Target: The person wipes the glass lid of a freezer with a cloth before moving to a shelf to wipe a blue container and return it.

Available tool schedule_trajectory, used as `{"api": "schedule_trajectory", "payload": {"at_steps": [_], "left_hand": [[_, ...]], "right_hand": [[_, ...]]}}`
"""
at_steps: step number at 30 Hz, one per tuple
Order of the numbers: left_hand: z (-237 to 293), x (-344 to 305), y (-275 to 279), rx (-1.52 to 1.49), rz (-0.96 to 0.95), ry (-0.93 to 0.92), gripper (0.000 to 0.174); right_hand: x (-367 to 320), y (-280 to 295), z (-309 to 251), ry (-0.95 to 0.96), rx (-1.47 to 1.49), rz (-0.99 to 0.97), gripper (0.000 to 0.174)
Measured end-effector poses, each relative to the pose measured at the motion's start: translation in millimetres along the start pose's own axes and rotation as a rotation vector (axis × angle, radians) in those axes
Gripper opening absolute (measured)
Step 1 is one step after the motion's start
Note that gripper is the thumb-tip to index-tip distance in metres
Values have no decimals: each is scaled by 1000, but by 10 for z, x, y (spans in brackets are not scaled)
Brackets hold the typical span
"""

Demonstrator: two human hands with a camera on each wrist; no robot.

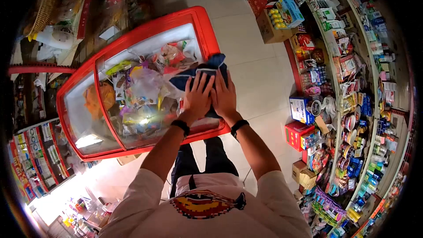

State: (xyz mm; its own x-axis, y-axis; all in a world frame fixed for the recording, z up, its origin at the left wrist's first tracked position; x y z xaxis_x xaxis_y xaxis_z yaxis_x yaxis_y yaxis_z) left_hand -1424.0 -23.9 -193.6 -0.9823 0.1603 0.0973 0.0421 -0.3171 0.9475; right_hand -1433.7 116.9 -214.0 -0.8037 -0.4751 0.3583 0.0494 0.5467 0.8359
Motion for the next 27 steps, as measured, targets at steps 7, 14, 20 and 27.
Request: {"api": "schedule_trajectory", "payload": {"at_steps": [7,14,20,27], "left_hand": [[154,-676,-199,50,-129,1,70],[6,-1514,-260,-103,-283,-72,64],[-331,-2033,-166,-45,-321,-113,59],[-1071,-2412,147,-54,-236,-81,56]], "right_hand": [[-675,-84,-294,-90,-30,-97,69],[-1311,-97,-647,23,-194,-358,80],[-1607,-246,-1061,92,-64,-532,82],[-1346,-671,-1675,233,-57,-620,84]]}}
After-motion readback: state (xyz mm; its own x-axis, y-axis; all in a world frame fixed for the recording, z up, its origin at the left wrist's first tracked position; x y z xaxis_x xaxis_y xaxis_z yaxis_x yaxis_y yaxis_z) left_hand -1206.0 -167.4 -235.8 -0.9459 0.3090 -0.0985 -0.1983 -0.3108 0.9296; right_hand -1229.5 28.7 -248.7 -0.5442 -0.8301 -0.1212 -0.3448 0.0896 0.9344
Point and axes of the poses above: each hand's wrist, its own x-axis towards the middle knuckle, its own y-axis out of the back of the hand, z = x × y, the point moved 4 cm from there along x, towards the middle knuckle, and after that the axes turned 13 degrees about y, right-handed, at the moved point
